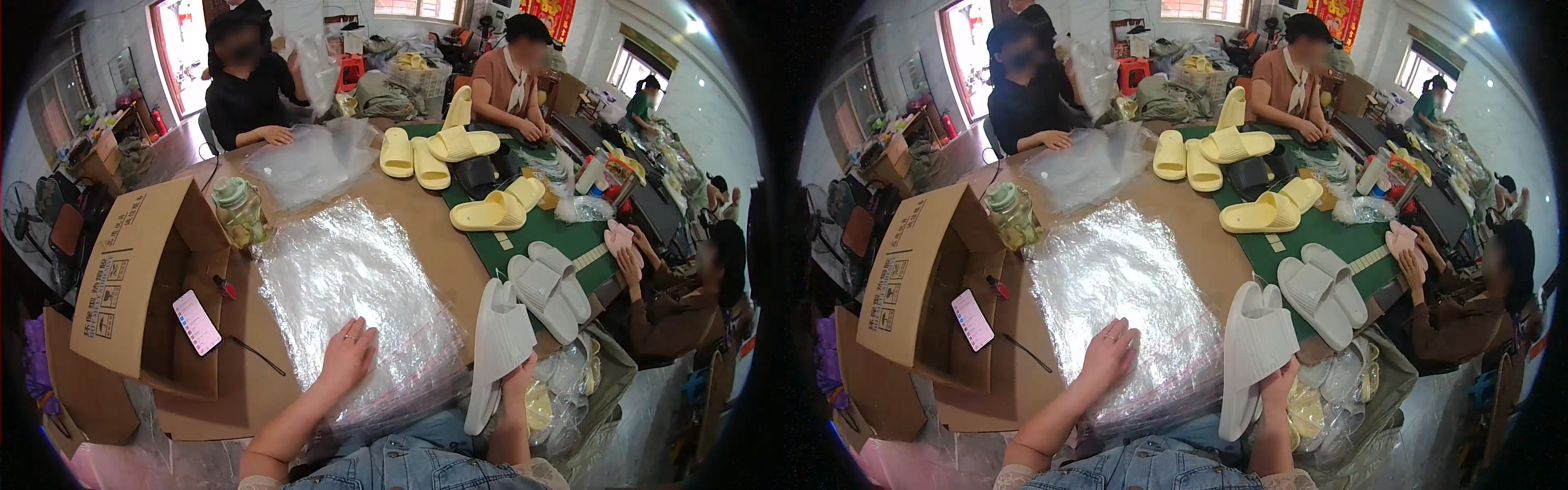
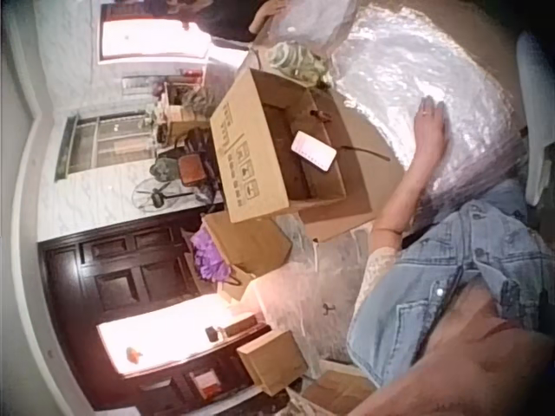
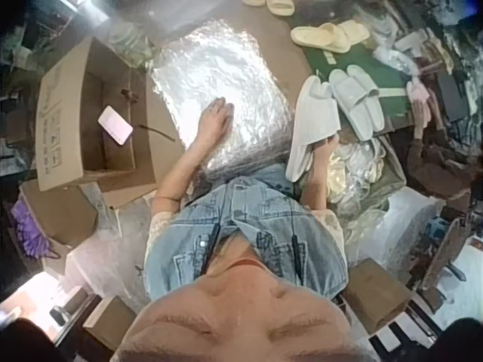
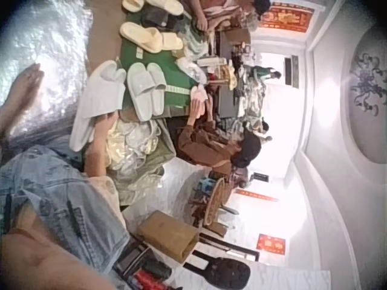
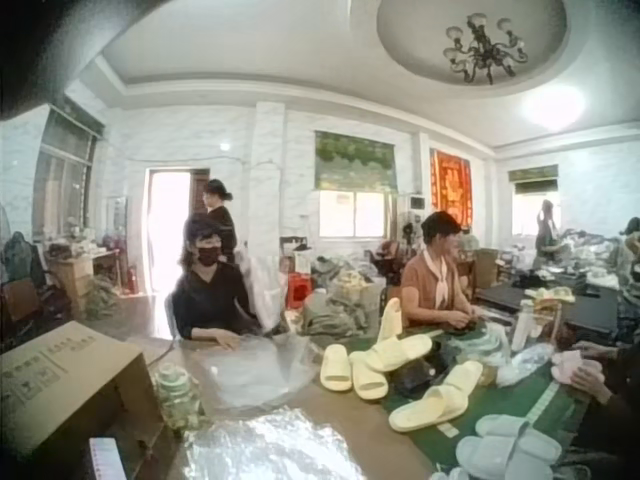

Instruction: The person wraps pairs of yellow and white slippers in bubble wrap at a workbench. They pick up a pair, place it on a sheet of bubble wrap, fold the wrap around the slippers, and then set the wrapped package aside. The process is repeated for multiple pairs throughout the clip.

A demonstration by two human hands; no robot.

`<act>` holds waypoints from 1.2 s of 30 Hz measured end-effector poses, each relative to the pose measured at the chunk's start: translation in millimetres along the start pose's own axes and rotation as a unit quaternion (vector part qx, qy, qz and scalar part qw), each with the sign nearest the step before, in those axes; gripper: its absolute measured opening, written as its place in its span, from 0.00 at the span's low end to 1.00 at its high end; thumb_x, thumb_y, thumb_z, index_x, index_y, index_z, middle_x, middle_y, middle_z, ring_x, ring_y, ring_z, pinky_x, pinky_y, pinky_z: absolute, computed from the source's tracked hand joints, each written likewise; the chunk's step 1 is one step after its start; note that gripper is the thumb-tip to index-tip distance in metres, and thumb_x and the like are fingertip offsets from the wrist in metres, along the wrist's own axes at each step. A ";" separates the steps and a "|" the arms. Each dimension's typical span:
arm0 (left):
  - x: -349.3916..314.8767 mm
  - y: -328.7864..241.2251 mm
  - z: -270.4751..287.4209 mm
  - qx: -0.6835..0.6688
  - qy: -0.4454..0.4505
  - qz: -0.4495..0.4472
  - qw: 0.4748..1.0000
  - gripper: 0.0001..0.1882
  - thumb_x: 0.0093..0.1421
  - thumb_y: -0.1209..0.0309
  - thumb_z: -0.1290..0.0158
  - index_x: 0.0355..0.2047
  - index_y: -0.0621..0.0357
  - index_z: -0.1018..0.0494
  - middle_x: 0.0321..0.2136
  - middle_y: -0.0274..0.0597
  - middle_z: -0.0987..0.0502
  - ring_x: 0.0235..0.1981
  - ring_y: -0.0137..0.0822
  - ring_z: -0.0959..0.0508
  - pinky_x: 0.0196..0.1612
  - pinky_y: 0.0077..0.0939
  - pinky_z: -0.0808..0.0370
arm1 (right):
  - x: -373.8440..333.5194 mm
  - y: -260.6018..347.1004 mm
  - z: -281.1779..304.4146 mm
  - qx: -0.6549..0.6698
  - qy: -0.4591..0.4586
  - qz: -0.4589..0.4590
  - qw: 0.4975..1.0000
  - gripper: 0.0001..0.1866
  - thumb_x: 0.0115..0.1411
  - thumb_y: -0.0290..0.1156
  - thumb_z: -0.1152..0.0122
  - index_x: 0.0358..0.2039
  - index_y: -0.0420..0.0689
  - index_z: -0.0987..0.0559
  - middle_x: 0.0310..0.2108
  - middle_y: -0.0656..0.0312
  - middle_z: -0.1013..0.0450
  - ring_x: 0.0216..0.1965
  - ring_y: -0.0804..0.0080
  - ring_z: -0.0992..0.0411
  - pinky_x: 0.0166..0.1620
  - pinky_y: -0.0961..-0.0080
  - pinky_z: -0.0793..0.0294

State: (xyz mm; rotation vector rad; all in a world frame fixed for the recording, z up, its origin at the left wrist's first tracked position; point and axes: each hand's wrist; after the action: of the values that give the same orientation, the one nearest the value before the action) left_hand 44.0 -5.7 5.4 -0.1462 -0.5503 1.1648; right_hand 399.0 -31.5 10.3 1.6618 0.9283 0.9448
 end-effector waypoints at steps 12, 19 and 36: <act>11.6 -1.0 18.0 -0.158 -0.057 0.145 0.975 0.13 0.65 0.66 0.46 0.46 0.53 0.18 0.50 0.47 0.19 0.53 0.48 0.22 0.56 0.37 0.25 | -28.3 41.4 -49.0 -0.390 0.343 0.191 0.833 0.16 0.49 0.33 0.33 0.37 0.37 0.17 0.36 0.48 0.20 0.41 0.53 0.20 0.44 0.60 0.21; 7.2 -22.2 37.3 -0.129 -0.048 0.015 0.990 0.16 0.66 0.68 0.48 0.52 0.52 0.21 0.56 0.48 0.24 0.58 0.53 0.26 0.61 0.43 0.30 | -46.4 24.1 -70.8 -0.544 0.381 0.170 0.728 0.16 0.50 0.41 0.33 0.24 0.38 0.21 0.28 0.50 0.24 0.35 0.49 0.24 0.38 0.53 0.23; -4.6 -85.3 88.0 -0.219 -0.006 -0.130 0.967 0.18 0.65 0.73 0.46 0.55 0.61 0.24 0.60 0.48 0.26 0.65 0.54 0.31 0.66 0.43 0.34 | 7.8 -24.4 -217.9 -0.525 0.378 0.100 0.756 0.17 0.63 0.41 0.42 0.31 0.37 0.20 0.32 0.41 0.22 0.36 0.42 0.21 0.39 0.52 0.21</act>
State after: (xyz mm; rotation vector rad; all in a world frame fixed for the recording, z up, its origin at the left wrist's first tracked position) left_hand 71.0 -59.0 112.5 -0.4328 -0.8078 0.7770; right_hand 202.1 61.5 37.0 0.3615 0.4748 1.9005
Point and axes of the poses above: each hand's wrist, its own x-axis towards the middle knuckle, its own z-axis out of the back of the hand, y = z × x
